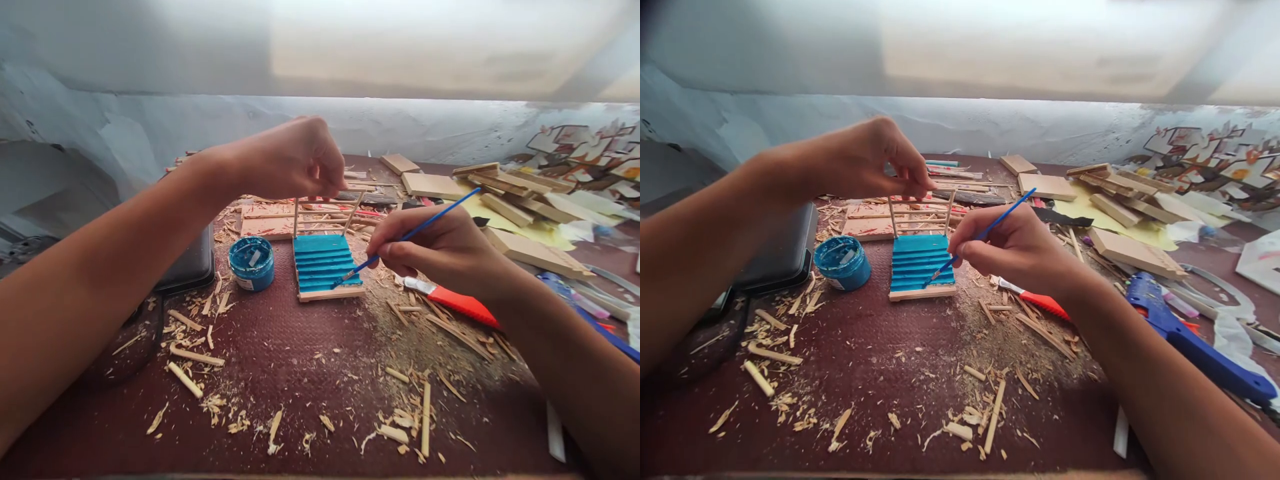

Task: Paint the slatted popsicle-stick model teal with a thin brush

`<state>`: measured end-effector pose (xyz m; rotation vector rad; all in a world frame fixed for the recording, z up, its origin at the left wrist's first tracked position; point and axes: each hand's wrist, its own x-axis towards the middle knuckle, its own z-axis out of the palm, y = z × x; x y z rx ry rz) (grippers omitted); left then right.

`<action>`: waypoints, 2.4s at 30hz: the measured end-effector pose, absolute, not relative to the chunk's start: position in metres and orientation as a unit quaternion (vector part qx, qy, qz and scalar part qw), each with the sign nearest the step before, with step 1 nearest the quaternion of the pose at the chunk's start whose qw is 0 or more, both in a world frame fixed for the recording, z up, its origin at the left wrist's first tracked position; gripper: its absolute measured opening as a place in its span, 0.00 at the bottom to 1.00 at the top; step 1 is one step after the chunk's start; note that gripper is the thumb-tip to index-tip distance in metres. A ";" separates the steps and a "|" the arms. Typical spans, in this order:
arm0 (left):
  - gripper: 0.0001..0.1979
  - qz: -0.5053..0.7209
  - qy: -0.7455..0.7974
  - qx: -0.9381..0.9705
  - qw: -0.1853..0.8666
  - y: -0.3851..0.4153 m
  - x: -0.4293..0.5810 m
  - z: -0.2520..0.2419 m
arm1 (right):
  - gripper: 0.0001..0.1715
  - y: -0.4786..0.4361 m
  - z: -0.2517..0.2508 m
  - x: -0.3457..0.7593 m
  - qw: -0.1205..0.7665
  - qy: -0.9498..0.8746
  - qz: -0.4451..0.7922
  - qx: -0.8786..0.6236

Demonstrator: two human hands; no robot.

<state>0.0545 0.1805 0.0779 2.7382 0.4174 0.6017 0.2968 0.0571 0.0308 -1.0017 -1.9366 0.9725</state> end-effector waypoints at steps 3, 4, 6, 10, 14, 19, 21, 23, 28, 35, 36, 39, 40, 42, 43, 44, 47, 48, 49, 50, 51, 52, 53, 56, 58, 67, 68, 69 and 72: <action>0.08 0.206 0.147 0.955 0.156 0.181 0.055 0.078 | 0.08 0.058 0.032 0.299 0.345 -0.763 0.383 -0.391; 0.09 0.204 0.145 0.956 0.155 0.181 0.055 0.078 | 0.08 0.057 0.032 0.300 0.336 -0.766 0.383 -0.392; 0.09 0.198 0.147 0.957 0.153 0.180 0.055 0.078 | 0.08 0.057 0.033 0.300 0.321 -0.771 0.383 -0.396; 0.09 0.195 0.159 0.955 0.155 0.176 0.054 0.079 | 0.09 0.056 0.036 0.303 0.304 -0.777 0.371 -0.407; 0.10 0.185 0.172 0.956 0.150 0.172 0.054 0.081 | 0.10 0.056 0.038 0.308 0.302 -0.785 0.346 -0.415; 0.10 0.182 0.178 0.955 0.152 0.170 0.054 0.081 | 0.10 0.056 0.042 0.311 0.298 -0.800 0.316 -0.414; 0.10 0.183 0.179 0.955 0.152 0.171 0.054 0.080 | 0.10 0.056 0.044 0.310 0.303 -0.798 0.317 -0.414; 0.10 0.188 0.178 0.954 0.149 0.171 0.054 0.080 | 0.09 0.054 0.046 0.309 0.319 -0.785 0.329 -0.416; 0.10 0.195 0.167 0.955 0.149 0.173 0.054 0.080 | 0.07 0.053 0.043 0.307 0.363 -0.744 0.387 -0.406; 0.10 0.195 0.164 0.954 0.159 0.175 0.054 0.078 | 0.09 0.057 0.034 0.306 0.308 -0.768 0.397 -0.398; 0.10 0.195 0.160 0.955 0.156 0.175 0.054 0.078 | 0.09 0.057 0.035 0.306 0.303 -0.774 0.388 -0.397; 0.10 0.194 0.152 0.958 0.147 0.176 0.054 0.078 | 0.09 0.056 0.040 0.307 0.287 -0.800 0.354 -0.391; 0.10 0.197 0.147 0.958 0.145 0.176 0.054 0.078 | 0.10 0.055 0.041 0.307 0.281 -0.807 0.344 -0.390; 0.10 0.201 0.143 0.958 0.145 0.176 0.053 0.078 | 0.10 0.055 0.044 0.308 0.267 -0.816 0.331 -0.391; 0.10 0.204 0.143 0.958 0.145 0.176 0.053 0.078 | 0.10 0.054 0.045 0.308 0.260 -0.819 0.328 -0.392; 0.10 0.205 0.144 0.957 0.145 0.177 0.053 0.078 | 0.10 0.054 0.046 0.308 0.256 -0.820 0.326 -0.394; 0.10 0.202 0.144 0.958 0.146 0.177 0.053 0.078 | 0.11 0.054 0.048 0.310 0.253 -0.822 0.319 -0.397; 0.10 0.202 0.141 0.958 0.146 0.177 0.053 0.078 | 0.11 0.054 0.049 0.310 0.253 -0.823 0.317 -0.397; 0.10 0.202 0.140 0.958 0.147 0.177 0.053 0.078 | 0.10 0.054 0.050 0.311 0.255 -0.823 0.316 -0.398; 0.10 0.201 0.139 0.958 0.147 0.176 0.053 0.079 | 0.10 0.054 0.050 0.311 0.256 -0.823 0.315 -0.398; 0.10 0.198 0.140 0.959 0.147 0.175 0.053 0.079 | 0.09 0.054 0.051 0.312 0.258 -0.823 0.313 -0.398; 0.11 0.192 0.143 0.960 0.147 0.174 0.052 0.080 | 0.08 0.054 0.052 0.313 0.264 -0.821 0.310 -0.400; 0.11 0.185 0.148 0.960 0.147 0.173 0.052 0.081 | 0.08 0.054 0.052 0.314 0.270 -0.819 0.309 -0.402; 0.10 0.171 0.163 0.961 0.145 0.170 0.052 0.083 | 0.07 0.053 0.054 0.316 0.292 -0.806 0.316 -0.407; 0.09 0.173 0.167 0.959 0.148 0.169 0.052 0.083 | 0.07 0.052 0.053 0.317 0.301 -0.796 0.329 -0.409; 0.11 0.191 0.150 0.959 0.149 0.172 0.053 0.080 | 0.09 0.053 0.048 0.312 0.269 -0.811 0.326 -0.405; 0.11 0.190 0.152 0.959 0.148 0.172 0.053 0.080 | 0.09 0.053 0.049 0.311 0.266 -0.811 0.324 -0.408; 0.12 0.186 0.154 0.959 0.147 0.172 0.052 0.080 | 0.08 0.053 0.049 0.311 0.264 -0.812 0.322 -0.408; 0.14 0.188 0.156 0.959 0.140 0.175 0.051 0.080 | 0.08 0.051 0.051 0.311 0.273 -0.809 0.327 -0.404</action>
